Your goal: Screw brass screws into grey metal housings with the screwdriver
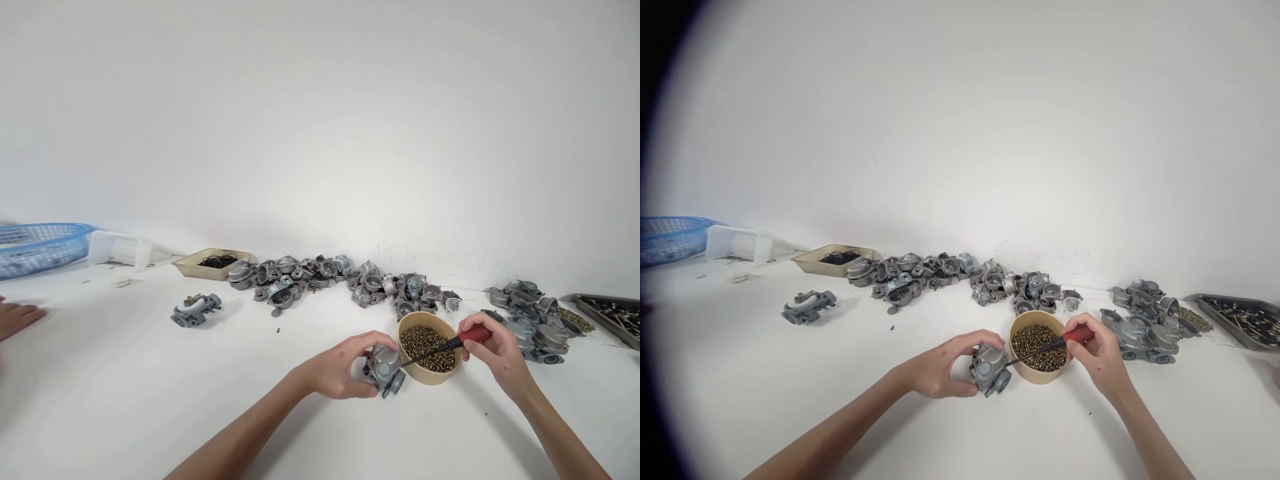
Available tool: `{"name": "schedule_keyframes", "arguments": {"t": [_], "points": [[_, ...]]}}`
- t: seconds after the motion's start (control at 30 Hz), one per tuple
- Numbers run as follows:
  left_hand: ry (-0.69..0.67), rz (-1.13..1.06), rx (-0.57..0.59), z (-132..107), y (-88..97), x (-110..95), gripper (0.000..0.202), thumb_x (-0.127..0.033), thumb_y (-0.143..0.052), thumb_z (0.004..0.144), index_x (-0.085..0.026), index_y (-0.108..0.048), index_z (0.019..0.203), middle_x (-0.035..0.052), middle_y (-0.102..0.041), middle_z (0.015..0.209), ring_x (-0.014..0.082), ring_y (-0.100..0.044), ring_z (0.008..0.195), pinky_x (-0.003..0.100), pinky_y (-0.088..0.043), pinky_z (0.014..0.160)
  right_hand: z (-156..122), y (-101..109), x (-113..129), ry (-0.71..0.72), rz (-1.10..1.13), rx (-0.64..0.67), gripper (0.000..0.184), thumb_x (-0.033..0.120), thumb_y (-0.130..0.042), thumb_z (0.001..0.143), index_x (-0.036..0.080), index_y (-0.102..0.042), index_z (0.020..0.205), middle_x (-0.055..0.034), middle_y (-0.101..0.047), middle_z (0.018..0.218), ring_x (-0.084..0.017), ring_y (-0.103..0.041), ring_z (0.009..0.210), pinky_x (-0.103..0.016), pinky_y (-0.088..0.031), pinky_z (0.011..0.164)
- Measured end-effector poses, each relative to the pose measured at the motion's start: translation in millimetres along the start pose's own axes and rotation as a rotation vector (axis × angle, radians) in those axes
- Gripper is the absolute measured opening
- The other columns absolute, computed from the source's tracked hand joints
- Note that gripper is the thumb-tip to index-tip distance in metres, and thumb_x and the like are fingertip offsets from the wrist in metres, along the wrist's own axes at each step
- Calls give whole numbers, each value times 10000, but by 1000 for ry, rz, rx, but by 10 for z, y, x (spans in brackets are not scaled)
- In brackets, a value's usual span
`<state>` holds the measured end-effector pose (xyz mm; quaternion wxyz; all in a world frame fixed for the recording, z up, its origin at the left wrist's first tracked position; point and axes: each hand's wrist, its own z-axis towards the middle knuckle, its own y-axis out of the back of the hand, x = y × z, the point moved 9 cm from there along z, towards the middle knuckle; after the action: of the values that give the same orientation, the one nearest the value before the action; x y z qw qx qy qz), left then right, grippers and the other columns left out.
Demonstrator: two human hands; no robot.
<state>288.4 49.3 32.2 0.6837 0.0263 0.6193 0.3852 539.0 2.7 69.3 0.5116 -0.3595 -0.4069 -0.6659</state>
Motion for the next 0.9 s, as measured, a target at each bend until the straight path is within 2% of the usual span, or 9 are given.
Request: {"name": "schedule_keyframes", "arguments": {"t": [0.1, 0.23, 0.33, 0.47, 0.63, 0.73, 0.83, 0.9], "points": [[-79, 24, 12, -1, -6, -98, 616, -374, -769, 826, -292, -554, 1397, 99, -582, 1457, 340, -566, 1306, 503, -468, 1117, -1, 14, 84, 16, 9, 47, 246, 426, -760, 939, 220, -656, 1024, -40, -663, 880, -162, -610, 616, -295, -539, 602], [-28, 55, -48, 19, -29, -69, 635, -570, -837, 795, -280, -614, 1314, 129, -514, 1526, 380, -519, 1372, 545, -404, 1168, 49, 67, 281, 72, 60, 33, 297, 433, -789, 941, 237, -626, 1094, -60, -689, 954, -160, -630, 618, -297, -559, 594], [-12, 58, -124, 26, -55, -36, 546, -490, -862, 791, -274, -637, 1239, 128, -513, 1484, 358, -556, 1322, 516, -448, 1120, 154, 75, 502, 139, 42, 44, 275, 418, -774, 965, 249, -629, 1127, -54, -704, 929, -153, -640, 626, -277, -585, 600], [-19, 57, -184, 24, -84, 2, 404, -320, -816, 808, -268, -659, 1176, 110, -543, 1397, 307, -620, 1202, 468, -490, 1048, 346, -23, 895, 269, -44, 144, 336, 387, -784, 967, 257, -643, 1243, -74, -745, 918, -177, -687, 671, -249, -605, 555], [-99, 42, -255, 33, -67, -17, 330, -325, -788, 828, -243, -686, 1131, 111, -593, 1282, 281, -627, 1138, 445, -496, 1030, 491, -205, 1344, 502, -160, 126, 339, 320, -804, 955, 255, -673, 1260, -75, -758, 911, -212, -729, 774, -304, -654, 684], [-142, 46, -292, 39, -60, -49, 283, -267, -764, 826, -226, -691, 1096, 116, -627, 1217, 282, -621, 1141, 433, -506, 1025, 513, -431, 1354, 546, -183, 203, 348, 236, -775, 964, 286, -668, 1291, -57, -756, 945, -218, -739, 829, -323, -656, 741], [-158, 50, -322, 38, -54, -74, 267, -204, -741, 819, -219, -690, 1081, 119, -645, 1191, 273, -632, 1121, 411, -521, 1003, 538, -632, 1214, 522, -200, 300, 368, 197, -749, 965, 304, -661, 1306, -37, -761, 963, -214, -745, 858, -328, -654, 778], [-159, 52, -330, 38, -52, -80, 265, -188, -735, 820, -217, -691, 1079, 118, -641, 1195, 259, -647, 1083, 397, -528, 981, 572, -691, 1108, 493, -205, 321, 361, 202, -745, 959, 297, -667, 1299, -33, -760, 969, -210, -744, 863, -326, -654, 785]]}}
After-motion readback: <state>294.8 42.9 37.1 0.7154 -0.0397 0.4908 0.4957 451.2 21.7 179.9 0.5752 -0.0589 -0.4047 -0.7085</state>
